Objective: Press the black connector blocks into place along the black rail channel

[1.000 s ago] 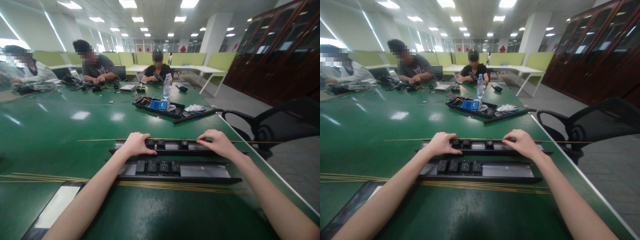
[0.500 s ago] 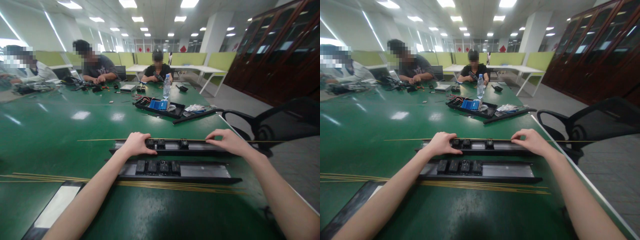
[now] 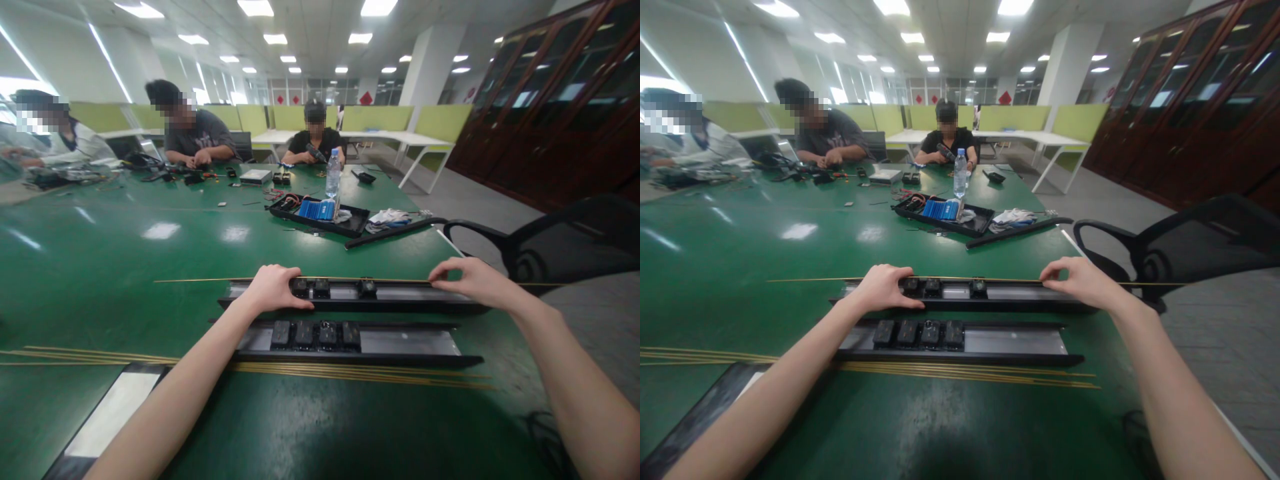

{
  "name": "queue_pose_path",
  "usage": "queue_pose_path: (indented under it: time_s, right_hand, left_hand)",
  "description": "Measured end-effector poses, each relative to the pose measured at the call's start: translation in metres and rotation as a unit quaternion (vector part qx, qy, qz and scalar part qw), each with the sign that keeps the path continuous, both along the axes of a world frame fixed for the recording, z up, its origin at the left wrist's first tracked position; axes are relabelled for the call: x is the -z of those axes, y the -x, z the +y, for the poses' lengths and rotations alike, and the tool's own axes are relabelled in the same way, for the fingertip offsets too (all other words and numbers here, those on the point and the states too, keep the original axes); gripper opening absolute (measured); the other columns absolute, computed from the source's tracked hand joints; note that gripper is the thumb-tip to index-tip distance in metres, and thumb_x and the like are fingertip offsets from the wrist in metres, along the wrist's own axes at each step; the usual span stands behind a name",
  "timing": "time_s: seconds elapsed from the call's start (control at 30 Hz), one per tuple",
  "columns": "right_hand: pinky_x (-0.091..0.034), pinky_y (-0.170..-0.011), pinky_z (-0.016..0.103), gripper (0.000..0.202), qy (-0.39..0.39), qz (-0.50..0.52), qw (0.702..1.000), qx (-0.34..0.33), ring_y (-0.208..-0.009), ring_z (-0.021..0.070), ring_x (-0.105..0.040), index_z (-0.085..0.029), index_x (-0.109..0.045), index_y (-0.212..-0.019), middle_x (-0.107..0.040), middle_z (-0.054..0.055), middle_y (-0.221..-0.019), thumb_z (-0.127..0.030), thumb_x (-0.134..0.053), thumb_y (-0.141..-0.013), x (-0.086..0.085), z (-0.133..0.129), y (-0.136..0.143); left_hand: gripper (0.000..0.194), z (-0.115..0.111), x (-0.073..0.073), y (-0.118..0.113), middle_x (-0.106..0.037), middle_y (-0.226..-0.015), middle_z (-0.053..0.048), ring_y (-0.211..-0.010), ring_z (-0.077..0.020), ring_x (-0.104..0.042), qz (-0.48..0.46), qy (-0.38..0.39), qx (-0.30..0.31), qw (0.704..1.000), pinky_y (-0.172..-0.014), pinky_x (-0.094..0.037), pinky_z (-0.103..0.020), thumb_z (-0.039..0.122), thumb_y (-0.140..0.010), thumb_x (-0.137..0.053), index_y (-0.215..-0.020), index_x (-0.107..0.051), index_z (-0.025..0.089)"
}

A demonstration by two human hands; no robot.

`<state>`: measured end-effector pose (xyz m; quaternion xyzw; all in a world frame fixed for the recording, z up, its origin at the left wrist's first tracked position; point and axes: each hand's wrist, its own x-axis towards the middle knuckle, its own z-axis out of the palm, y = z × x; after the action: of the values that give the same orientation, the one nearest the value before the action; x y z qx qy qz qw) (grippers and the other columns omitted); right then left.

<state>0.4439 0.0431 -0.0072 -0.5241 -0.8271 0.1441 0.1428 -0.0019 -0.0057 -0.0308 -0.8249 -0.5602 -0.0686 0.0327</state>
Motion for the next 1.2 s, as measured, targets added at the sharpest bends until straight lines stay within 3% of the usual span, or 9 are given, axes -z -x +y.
queue_pose_path:
  time_s: [0.9, 1.2]
  right_hand:
    - [-0.046, -0.081, 0.036, 0.022, 0.063, -0.01, 0.995, 0.076, -0.085, 0.0269, -0.066, -0.019, -0.077, -0.084, -0.074, 0.009, -0.089, -0.035, -0.066, -0.073, -0.002, 0.005, -0.039]
    - [-0.049, -0.079, 0.039, 0.024, -0.012, -0.036, 0.994, 0.103, -0.087, 0.029, -0.066, -0.02, -0.077, -0.083, -0.074, 0.009, -0.09, -0.037, -0.064, -0.072, -0.011, 0.005, -0.058]
  left_hand:
    - [0.074, 0.0, 0.0, 0.001, -0.073, -0.081, -0.009, -0.08, -0.0316, -0.069, 0.009, -0.008, 0.005, 1.0, -0.063, -0.04, -0.031, 0.092, -0.062, -0.05, -0.087, -0.063, 0.023]
    - [0.074, 0.0, 0.0, 0.0, -0.073, -0.081, -0.009, -0.079, -0.0319, -0.069, 0.011, -0.007, 0.006, 1.0, -0.063, -0.04, -0.031, 0.092, -0.062, -0.05, -0.087, -0.064, 0.023]
